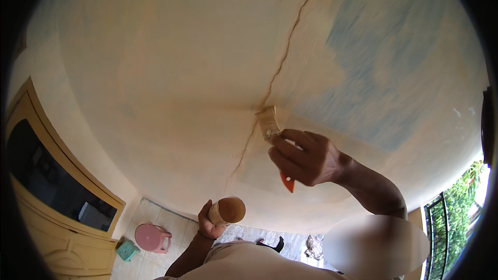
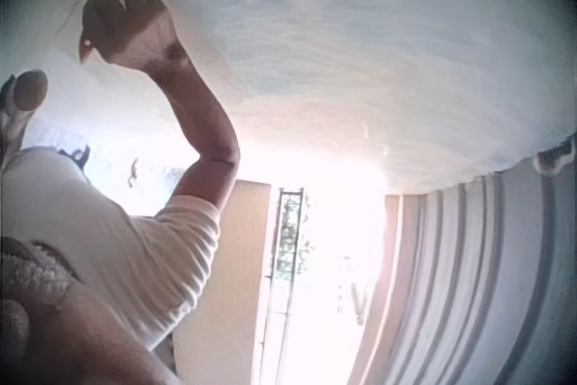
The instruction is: The person paints a ceiling using a paintbrush and a small container of paint. They repeatedly dip the brush into the container and apply paint in long strokes along a visible crack and surrounding area.
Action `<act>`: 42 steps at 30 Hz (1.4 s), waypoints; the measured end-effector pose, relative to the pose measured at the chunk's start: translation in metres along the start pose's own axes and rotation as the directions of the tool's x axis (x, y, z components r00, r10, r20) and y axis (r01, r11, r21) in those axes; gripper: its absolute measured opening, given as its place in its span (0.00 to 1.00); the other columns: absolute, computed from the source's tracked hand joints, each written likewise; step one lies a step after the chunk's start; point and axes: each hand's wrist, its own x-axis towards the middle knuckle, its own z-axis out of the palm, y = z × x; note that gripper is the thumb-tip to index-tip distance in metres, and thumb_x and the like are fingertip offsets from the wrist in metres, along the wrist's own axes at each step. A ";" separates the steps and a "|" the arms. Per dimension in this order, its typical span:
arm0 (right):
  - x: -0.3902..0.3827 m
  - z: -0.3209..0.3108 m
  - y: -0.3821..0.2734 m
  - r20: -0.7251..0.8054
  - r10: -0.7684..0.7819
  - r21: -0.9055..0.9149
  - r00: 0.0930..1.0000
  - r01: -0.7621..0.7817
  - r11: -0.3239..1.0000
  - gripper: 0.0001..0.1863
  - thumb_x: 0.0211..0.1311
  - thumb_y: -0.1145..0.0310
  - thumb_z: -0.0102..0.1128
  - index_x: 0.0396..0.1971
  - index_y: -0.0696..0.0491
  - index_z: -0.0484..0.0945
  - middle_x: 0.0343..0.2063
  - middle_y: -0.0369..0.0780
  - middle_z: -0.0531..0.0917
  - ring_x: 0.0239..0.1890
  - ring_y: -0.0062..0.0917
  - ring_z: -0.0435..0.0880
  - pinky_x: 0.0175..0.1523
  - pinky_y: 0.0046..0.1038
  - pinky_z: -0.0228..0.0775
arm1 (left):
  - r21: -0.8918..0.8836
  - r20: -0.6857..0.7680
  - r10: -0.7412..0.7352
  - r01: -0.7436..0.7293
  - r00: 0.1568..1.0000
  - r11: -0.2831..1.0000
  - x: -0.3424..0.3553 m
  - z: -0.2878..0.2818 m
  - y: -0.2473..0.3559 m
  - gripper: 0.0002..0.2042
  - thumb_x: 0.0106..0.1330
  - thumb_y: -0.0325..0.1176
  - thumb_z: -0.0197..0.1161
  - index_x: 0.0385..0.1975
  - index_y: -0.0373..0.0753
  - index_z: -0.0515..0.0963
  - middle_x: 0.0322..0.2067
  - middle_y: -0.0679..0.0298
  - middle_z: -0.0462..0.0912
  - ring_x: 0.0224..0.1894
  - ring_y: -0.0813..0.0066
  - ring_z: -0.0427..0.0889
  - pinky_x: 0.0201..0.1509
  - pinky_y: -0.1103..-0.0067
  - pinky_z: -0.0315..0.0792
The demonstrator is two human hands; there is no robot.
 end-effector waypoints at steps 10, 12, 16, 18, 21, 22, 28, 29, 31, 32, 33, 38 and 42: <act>-0.009 0.009 0.023 -0.626 0.505 0.305 0.594 -0.410 0.860 0.11 0.60 0.82 0.70 0.42 0.60 0.82 0.38 0.46 0.89 0.41 0.32 0.92 0.41 0.28 0.88 | 0.004 -0.111 0.031 -0.031 0.993 1.000 -0.002 0.001 0.003 0.27 0.77 0.53 0.49 0.57 0.33 0.78 0.55 0.53 0.84 0.61 0.56 0.81 0.67 0.57 0.72; -0.006 0.031 -0.009 -0.471 0.617 0.441 0.631 -0.437 0.784 0.12 0.59 0.81 0.71 0.43 0.60 0.82 0.37 0.46 0.90 0.40 0.32 0.92 0.41 0.28 0.87 | -0.012 -0.122 0.014 -0.016 0.992 1.000 -0.001 -0.001 0.001 0.27 0.78 0.53 0.49 0.57 0.33 0.78 0.55 0.53 0.84 0.61 0.56 0.81 0.67 0.57 0.72; -0.024 0.073 -0.033 -0.428 0.695 0.412 0.577 -0.560 0.719 0.12 0.58 0.81 0.72 0.42 0.60 0.82 0.36 0.45 0.90 0.40 0.32 0.92 0.40 0.27 0.85 | -0.023 -0.117 0.012 -0.015 0.993 1.000 0.005 -0.010 0.005 0.28 0.78 0.53 0.49 0.58 0.32 0.77 0.56 0.52 0.84 0.61 0.55 0.81 0.68 0.56 0.71; -0.055 0.068 -0.035 -0.555 0.749 0.462 0.361 -0.616 0.639 0.09 0.62 0.82 0.69 0.42 0.60 0.82 0.37 0.48 0.89 0.35 0.29 0.90 0.37 0.26 0.83 | -0.038 -0.140 0.021 -0.026 0.990 0.999 0.007 -0.009 0.005 0.28 0.77 0.54 0.49 0.59 0.33 0.76 0.57 0.52 0.83 0.61 0.55 0.80 0.68 0.56 0.71; -0.063 0.047 -0.044 -0.582 0.811 0.627 0.067 -0.598 0.500 0.07 0.66 0.82 0.65 0.43 0.62 0.80 0.38 0.52 0.88 0.30 0.26 0.86 0.33 0.24 0.80 | -0.043 -0.096 0.034 -0.038 0.995 0.998 0.008 -0.007 0.001 0.28 0.77 0.53 0.50 0.61 0.33 0.76 0.58 0.51 0.82 0.63 0.54 0.79 0.69 0.55 0.70; -0.059 0.050 -0.052 -0.560 0.827 0.669 0.040 -0.567 0.480 0.08 0.66 0.82 0.65 0.43 0.63 0.80 0.38 0.52 0.88 0.29 0.25 0.85 0.32 0.23 0.78 | -0.024 -0.065 0.025 -0.026 0.998 0.999 0.010 -0.005 0.005 0.28 0.77 0.53 0.50 0.61 0.34 0.75 0.59 0.51 0.81 0.64 0.54 0.78 0.69 0.55 0.70; -0.050 0.088 -0.064 -0.488 0.860 0.630 0.147 -0.623 0.464 0.10 0.57 0.84 0.72 0.38 0.63 0.83 0.35 0.48 0.89 0.37 0.30 0.91 0.39 0.26 0.82 | 0.041 -0.216 -0.034 0.044 0.976 0.998 0.016 -0.009 0.003 0.27 0.74 0.57 0.53 0.61 0.44 0.76 0.58 0.56 0.82 0.59 0.52 0.81 0.52 0.52 0.78; -0.064 0.087 -0.061 -0.550 0.822 0.554 0.148 -0.672 0.492 0.09 0.58 0.83 0.72 0.38 0.63 0.83 0.36 0.47 0.89 0.37 0.30 0.91 0.37 0.27 0.83 | 0.062 -0.207 -0.034 0.048 0.978 0.997 0.018 -0.008 0.004 0.26 0.74 0.57 0.52 0.60 0.44 0.76 0.57 0.56 0.82 0.58 0.51 0.81 0.51 0.52 0.78; -0.087 0.074 -0.063 -0.607 0.788 0.658 -0.098 -0.617 0.430 0.08 0.61 0.82 0.71 0.39 0.62 0.82 0.36 0.47 0.89 0.32 0.28 0.89 0.34 0.26 0.83 | 0.094 -0.247 -0.008 0.032 0.969 0.995 0.013 -0.004 0.009 0.25 0.74 0.56 0.51 0.59 0.45 0.77 0.57 0.57 0.82 0.57 0.51 0.82 0.50 0.51 0.79; -0.099 0.061 -0.064 -0.631 0.746 0.669 -0.214 -0.636 0.384 0.07 0.63 0.81 0.69 0.40 0.62 0.82 0.37 0.47 0.89 0.30 0.27 0.88 0.33 0.25 0.82 | 0.102 -0.255 -0.004 0.031 0.967 0.994 0.011 -0.004 0.010 0.25 0.74 0.56 0.52 0.59 0.45 0.77 0.57 0.57 0.83 0.57 0.51 0.82 0.50 0.51 0.79; -0.111 0.047 -0.067 -0.646 0.691 0.683 -0.325 -0.650 0.334 0.06 0.65 0.81 0.68 0.40 0.62 0.82 0.37 0.48 0.89 0.28 0.25 0.87 0.33 0.24 0.82 | 0.108 -0.264 -0.002 0.031 0.965 0.994 0.008 -0.001 0.010 0.25 0.73 0.56 0.52 0.59 0.46 0.77 0.56 0.57 0.83 0.56 0.51 0.82 0.50 0.51 0.79; -0.151 0.027 -0.072 -0.874 0.476 0.270 -0.098 -0.913 0.306 0.09 0.64 0.82 0.68 0.42 0.63 0.81 0.37 0.47 0.87 0.32 0.27 0.87 0.33 0.24 0.81 | 0.116 -0.311 -0.013 0.052 0.950 0.992 0.003 0.018 0.004 0.24 0.73 0.56 0.52 0.59 0.46 0.77 0.56 0.58 0.83 0.56 0.52 0.83 0.51 0.51 0.80; -0.090 0.052 -0.074 -0.723 0.658 0.033 0.212 -0.940 0.340 0.11 0.55 0.79 0.76 0.37 0.58 0.83 0.40 0.47 0.86 0.37 0.31 0.89 0.34 0.25 0.81 | 0.155 -0.329 -0.046 0.102 0.943 0.983 0.007 0.017 0.007 0.25 0.73 0.56 0.51 0.60 0.47 0.76 0.56 0.58 0.83 0.56 0.52 0.83 0.51 0.51 0.80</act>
